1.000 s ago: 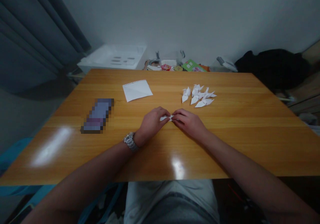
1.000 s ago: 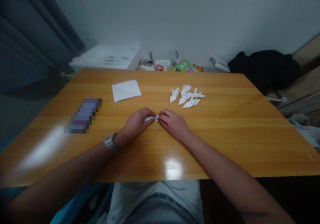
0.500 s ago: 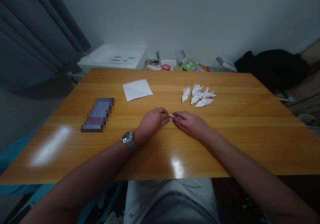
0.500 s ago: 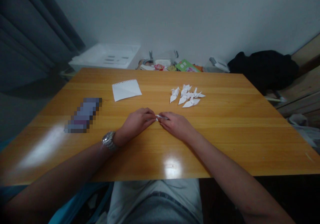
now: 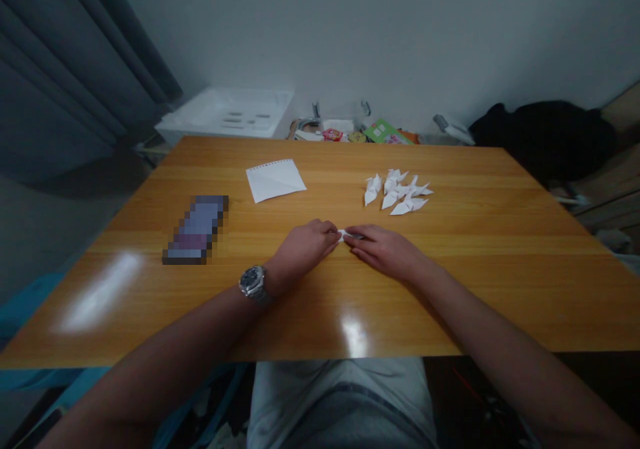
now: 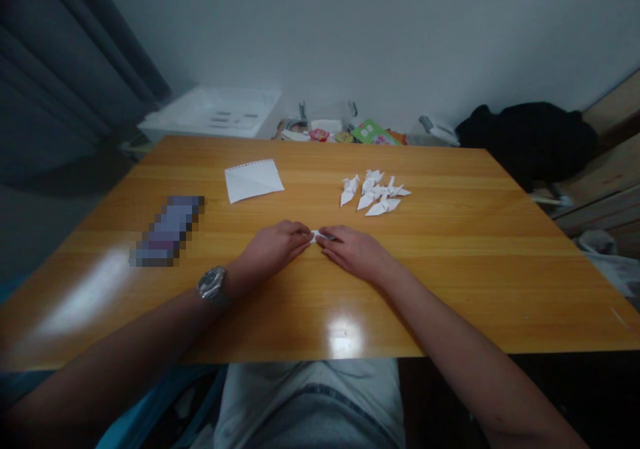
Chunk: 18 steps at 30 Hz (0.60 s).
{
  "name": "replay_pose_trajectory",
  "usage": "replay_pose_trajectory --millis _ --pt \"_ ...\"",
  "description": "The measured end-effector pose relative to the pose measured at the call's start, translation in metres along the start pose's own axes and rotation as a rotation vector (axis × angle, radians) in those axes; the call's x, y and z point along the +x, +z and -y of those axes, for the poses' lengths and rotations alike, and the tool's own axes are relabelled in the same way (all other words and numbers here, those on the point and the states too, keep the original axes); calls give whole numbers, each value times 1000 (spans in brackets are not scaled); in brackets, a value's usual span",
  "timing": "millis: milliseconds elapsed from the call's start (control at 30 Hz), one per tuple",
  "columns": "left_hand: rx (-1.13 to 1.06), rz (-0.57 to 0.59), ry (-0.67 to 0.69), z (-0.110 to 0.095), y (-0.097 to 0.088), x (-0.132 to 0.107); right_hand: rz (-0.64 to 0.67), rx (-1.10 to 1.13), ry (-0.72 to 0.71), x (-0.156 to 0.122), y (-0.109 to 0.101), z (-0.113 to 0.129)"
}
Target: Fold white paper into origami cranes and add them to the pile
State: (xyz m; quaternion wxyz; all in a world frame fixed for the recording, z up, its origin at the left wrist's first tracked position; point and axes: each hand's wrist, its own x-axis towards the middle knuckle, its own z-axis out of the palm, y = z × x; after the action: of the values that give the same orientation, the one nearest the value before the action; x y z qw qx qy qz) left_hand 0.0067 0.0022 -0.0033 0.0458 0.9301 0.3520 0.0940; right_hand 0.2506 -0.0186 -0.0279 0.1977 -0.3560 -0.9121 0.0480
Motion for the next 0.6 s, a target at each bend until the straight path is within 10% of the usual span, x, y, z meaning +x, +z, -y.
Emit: replay_pose_trajectory --millis 600 --pt "126 111 72 -11 -13 -11 65 -48 -2 -2 -1 4"
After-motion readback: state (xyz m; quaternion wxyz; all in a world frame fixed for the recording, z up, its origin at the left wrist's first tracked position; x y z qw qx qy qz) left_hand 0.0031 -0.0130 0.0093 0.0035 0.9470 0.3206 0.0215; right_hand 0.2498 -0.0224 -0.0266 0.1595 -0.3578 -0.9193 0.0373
